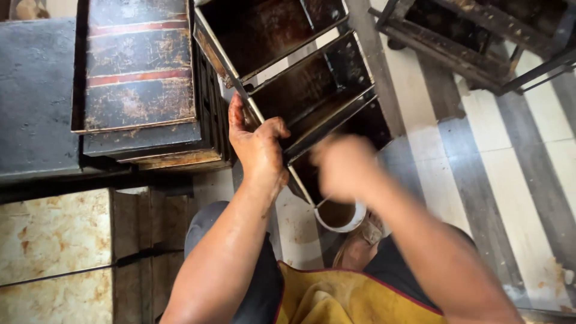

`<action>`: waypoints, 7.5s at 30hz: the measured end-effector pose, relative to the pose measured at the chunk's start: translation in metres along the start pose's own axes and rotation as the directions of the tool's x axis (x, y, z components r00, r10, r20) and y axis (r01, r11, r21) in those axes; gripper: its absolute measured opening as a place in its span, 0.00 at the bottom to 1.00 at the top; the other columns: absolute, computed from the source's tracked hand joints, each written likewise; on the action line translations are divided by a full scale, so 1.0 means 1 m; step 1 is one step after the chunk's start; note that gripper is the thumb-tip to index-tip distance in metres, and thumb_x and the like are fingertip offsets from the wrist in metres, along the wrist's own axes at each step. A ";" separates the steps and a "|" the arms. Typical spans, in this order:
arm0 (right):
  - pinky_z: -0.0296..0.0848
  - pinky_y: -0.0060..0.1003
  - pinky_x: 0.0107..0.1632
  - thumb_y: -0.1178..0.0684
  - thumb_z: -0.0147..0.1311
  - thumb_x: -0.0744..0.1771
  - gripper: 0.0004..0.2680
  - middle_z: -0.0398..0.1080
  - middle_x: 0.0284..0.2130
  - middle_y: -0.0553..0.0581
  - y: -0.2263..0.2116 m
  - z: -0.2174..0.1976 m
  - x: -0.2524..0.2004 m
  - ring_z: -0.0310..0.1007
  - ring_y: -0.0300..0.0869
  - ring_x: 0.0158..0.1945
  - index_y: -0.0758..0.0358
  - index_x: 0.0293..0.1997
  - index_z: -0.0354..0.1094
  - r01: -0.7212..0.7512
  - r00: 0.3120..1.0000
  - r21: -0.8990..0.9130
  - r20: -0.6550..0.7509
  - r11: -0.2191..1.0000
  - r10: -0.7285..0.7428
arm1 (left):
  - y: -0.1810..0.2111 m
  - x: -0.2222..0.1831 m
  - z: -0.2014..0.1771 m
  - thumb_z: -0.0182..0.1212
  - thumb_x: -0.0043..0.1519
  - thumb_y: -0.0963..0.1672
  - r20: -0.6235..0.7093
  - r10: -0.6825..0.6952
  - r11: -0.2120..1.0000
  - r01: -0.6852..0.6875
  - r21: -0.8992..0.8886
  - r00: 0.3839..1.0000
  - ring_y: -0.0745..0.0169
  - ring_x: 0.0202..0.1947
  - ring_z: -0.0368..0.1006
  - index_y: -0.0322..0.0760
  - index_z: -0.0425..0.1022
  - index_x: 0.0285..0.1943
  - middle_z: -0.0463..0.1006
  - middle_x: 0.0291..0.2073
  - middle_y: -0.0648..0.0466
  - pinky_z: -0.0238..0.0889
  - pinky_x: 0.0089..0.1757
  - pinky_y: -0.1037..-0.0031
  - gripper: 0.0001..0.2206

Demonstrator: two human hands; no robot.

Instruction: The recorder is cleaning and greasing metal bread/cake tins in a bakery environment using a cloth and a dark liquid (likely oil or grease).

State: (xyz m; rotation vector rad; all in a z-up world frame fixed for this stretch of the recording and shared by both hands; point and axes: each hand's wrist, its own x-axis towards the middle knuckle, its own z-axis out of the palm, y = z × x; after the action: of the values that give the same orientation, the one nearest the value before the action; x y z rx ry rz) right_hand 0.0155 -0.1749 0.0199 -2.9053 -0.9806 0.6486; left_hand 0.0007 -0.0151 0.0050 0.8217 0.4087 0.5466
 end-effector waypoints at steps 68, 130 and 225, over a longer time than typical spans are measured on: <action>0.57 0.32 0.25 0.54 0.60 0.74 0.18 0.66 0.18 0.55 0.208 -0.013 -0.030 0.61 0.34 0.20 0.67 0.24 0.63 0.141 0.407 0.760 -0.629 0.635 0.663 | -0.396 0.147 -0.076 0.55 0.49 0.38 -0.176 -0.073 0.761 0.168 0.627 0.982 0.46 0.50 0.76 0.37 0.62 0.70 0.79 0.51 0.39 0.68 0.52 0.65 0.33; 0.66 0.33 0.30 0.45 0.40 0.64 0.13 0.75 0.37 0.52 0.221 -0.076 -0.037 0.75 0.39 0.34 0.59 0.39 0.71 0.779 0.430 0.512 -0.015 -0.363 0.903 | -0.247 0.037 0.025 0.51 0.68 0.54 0.390 -0.742 -0.261 -0.770 0.582 0.546 0.51 0.73 0.52 0.50 0.39 0.82 0.41 0.79 0.53 0.29 0.64 0.26 0.35; 0.60 0.33 0.25 0.47 0.56 0.60 0.15 0.60 0.24 0.51 -0.104 0.010 0.230 0.61 0.40 0.23 0.56 0.50 0.67 -0.074 0.992 0.856 0.118 -0.512 0.053 | 0.182 0.083 -0.100 0.74 0.48 0.58 0.133 -0.403 -0.198 -0.228 0.953 0.905 0.20 0.71 0.46 0.46 0.56 0.75 0.56 0.72 0.42 0.46 0.64 0.41 0.46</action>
State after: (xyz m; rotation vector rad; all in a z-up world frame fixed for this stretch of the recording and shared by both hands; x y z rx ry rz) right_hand 0.1168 0.0419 -0.0629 -1.0197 0.1823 0.8168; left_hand -0.0417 0.1941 0.0734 2.5213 0.4563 -0.3692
